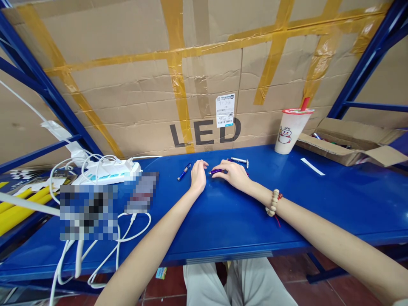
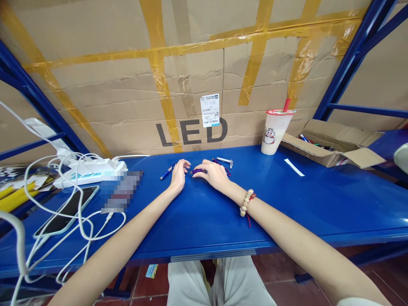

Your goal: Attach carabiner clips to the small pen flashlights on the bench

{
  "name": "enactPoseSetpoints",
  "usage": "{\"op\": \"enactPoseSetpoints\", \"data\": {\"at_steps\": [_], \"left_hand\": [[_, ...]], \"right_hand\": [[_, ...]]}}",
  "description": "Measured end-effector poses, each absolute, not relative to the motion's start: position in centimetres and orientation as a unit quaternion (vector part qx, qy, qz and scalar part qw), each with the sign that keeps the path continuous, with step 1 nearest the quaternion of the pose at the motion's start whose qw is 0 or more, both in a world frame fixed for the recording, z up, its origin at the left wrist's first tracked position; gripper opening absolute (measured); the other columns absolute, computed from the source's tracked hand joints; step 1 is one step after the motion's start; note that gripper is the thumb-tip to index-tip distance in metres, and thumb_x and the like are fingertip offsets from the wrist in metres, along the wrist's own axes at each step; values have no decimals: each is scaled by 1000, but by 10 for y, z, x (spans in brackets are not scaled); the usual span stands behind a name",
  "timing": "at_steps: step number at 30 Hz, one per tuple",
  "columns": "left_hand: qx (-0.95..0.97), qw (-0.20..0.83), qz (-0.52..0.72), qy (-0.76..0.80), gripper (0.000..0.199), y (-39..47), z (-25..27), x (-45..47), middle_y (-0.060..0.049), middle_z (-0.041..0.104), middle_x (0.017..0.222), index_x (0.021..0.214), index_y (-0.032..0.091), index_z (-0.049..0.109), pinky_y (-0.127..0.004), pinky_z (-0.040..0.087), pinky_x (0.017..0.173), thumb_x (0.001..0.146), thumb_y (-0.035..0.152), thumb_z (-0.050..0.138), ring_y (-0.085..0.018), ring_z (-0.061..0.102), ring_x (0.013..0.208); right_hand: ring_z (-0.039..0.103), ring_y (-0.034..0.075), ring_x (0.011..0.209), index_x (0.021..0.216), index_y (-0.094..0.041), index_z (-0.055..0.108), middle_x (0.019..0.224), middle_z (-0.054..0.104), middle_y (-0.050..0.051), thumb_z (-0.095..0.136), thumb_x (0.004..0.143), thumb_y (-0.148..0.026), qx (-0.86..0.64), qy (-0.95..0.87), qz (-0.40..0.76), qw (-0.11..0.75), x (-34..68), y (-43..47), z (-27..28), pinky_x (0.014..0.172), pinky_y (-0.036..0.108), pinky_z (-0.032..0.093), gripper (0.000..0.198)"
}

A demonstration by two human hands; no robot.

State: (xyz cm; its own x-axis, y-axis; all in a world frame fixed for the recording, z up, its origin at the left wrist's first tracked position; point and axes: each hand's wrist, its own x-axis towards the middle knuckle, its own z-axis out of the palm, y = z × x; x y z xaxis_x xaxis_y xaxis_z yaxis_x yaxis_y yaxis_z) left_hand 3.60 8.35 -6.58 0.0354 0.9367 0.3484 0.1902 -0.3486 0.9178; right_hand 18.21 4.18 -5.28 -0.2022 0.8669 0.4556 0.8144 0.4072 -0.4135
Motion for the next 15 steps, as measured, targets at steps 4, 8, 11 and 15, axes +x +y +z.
{"op": "enactPoseSetpoints", "data": {"at_steps": [4, 8, 11, 15], "left_hand": [[628, 351, 529, 450, 34, 83, -65, 36, -5, 52, 77, 71, 15, 50, -26, 35, 73, 89, 28, 25, -14, 48, 75], [629, 347, 528, 452, 33, 82, -64, 36, -4, 52, 76, 71, 15, 50, -27, 35, 73, 89, 28, 26, -15, 48, 76], [629, 347, 528, 453, 32, 81, -63, 36, -4, 52, 76, 70, 15, 50, -27, 35, 72, 88, 27, 27, -15, 48, 76], [628, 351, 526, 455, 32, 82, -63, 35, -4, 52, 76, 71, 15, 50, -26, 35, 73, 89, 26, 27, -15, 48, 76]], "right_hand": [[53, 8, 82, 93, -31, 68, 89, 58, -2, 56, 77, -52, -546, -774, 41, 318, 181, 41, -52, 58, 18, 26, 29], [52, 6, 81, 92, -33, 67, 89, 57, -4, 57, 77, -53, -560, -766, 41, 314, 180, 41, -51, 59, 17, 27, 27], [52, 6, 81, 93, -32, 67, 90, 57, -3, 56, 77, -53, -559, -766, 40, 315, 181, 40, -50, 59, 18, 27, 28], [52, 6, 80, 93, -31, 68, 89, 57, -3, 56, 78, -53, -560, -766, 41, 314, 181, 40, -50, 58, 18, 27, 29]]}}
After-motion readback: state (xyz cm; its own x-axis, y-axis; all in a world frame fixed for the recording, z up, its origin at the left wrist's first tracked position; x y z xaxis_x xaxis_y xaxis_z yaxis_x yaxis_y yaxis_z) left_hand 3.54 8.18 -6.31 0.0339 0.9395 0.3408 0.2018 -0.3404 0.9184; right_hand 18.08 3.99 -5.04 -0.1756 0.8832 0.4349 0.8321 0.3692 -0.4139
